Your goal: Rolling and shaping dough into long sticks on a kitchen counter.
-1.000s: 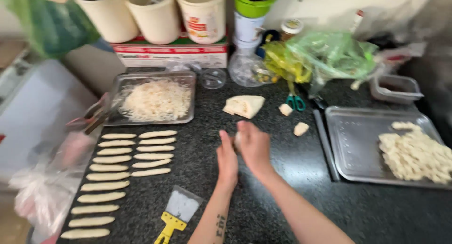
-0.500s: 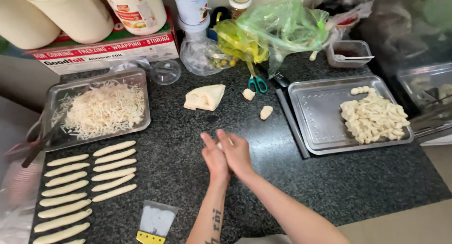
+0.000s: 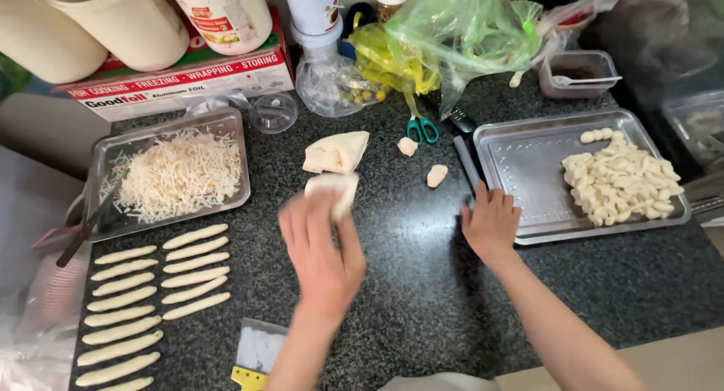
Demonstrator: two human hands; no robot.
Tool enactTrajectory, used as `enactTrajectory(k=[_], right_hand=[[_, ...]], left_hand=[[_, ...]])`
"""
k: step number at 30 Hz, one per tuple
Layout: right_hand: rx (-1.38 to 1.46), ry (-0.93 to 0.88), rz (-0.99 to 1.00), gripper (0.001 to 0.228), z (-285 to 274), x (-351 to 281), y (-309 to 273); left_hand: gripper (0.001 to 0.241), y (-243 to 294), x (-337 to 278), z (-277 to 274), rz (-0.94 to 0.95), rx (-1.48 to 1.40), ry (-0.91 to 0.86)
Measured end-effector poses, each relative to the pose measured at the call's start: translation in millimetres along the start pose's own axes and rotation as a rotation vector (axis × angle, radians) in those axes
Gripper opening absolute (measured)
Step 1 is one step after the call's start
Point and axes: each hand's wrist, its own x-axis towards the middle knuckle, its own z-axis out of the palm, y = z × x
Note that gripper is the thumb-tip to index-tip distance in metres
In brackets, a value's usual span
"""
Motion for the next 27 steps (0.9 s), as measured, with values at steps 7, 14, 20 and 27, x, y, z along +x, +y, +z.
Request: enactTrajectory(k=[7,14,20,27], right_hand=[[-0.161,-0.042,-0.070,0.040,-12.2,-36.4,-3.9],[0.349,-0.164,0.216,0.040,-25.6,-69.8,3.1],[0.331,0.070,-0.200,0.040,-58.7,-45.0,-29.6],[0.479,0.010,-0.635,0.035,-37.8,-14.6,-105.2]], left_hand=[[0.056,-45.1,-193.7,47.9,0.024,0.054,-0.775],[0.065,-40.7,-203.8,51.5,-0.087,0.040,-0.840],[0.051,-62.3,-141.3,51.8,-0.049,0.047,-0.633],[0.054,-128.9,-137.7,42.8,0.156,0.319,-0.838]])
